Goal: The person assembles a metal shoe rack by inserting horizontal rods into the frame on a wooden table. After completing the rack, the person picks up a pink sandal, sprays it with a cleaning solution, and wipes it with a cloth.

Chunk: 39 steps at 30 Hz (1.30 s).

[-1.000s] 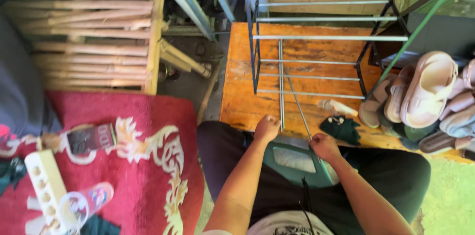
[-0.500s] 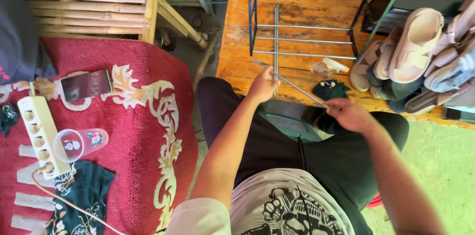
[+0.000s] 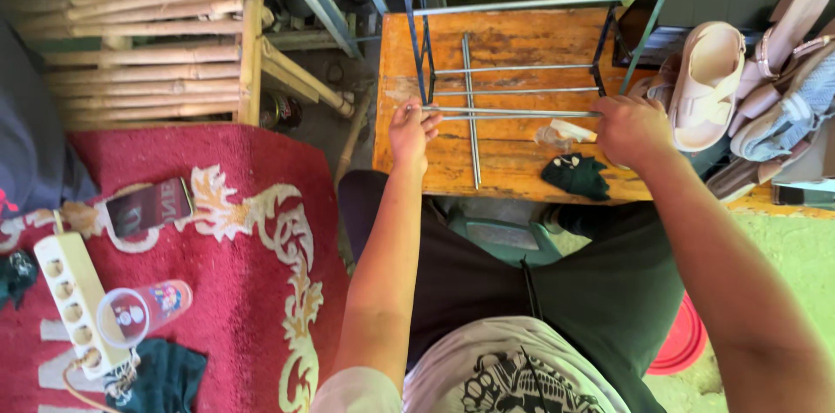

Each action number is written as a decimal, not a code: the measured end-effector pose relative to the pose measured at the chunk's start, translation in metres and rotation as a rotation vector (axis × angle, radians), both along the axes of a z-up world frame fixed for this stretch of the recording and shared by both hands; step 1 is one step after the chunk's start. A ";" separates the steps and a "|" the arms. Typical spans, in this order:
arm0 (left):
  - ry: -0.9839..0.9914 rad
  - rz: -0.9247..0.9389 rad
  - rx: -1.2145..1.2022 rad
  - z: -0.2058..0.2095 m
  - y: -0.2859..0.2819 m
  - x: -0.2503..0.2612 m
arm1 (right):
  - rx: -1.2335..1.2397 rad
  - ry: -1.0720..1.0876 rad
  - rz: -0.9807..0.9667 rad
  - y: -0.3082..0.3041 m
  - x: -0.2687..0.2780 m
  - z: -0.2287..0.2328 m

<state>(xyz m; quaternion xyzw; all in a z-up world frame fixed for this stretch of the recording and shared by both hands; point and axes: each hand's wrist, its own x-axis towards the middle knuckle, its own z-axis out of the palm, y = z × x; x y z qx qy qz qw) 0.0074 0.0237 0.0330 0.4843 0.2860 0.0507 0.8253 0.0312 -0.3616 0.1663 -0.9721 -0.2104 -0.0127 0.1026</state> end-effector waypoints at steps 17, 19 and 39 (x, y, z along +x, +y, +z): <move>0.129 0.176 -0.233 -0.036 0.036 0.029 | 0.385 -0.061 0.305 0.144 0.112 -0.073; 0.157 0.232 -0.201 -0.045 0.058 0.039 | 0.409 -0.027 0.298 0.146 0.129 -0.082; 0.217 -0.327 0.172 -0.099 0.087 0.192 | 0.051 -0.099 0.183 0.144 0.219 -0.172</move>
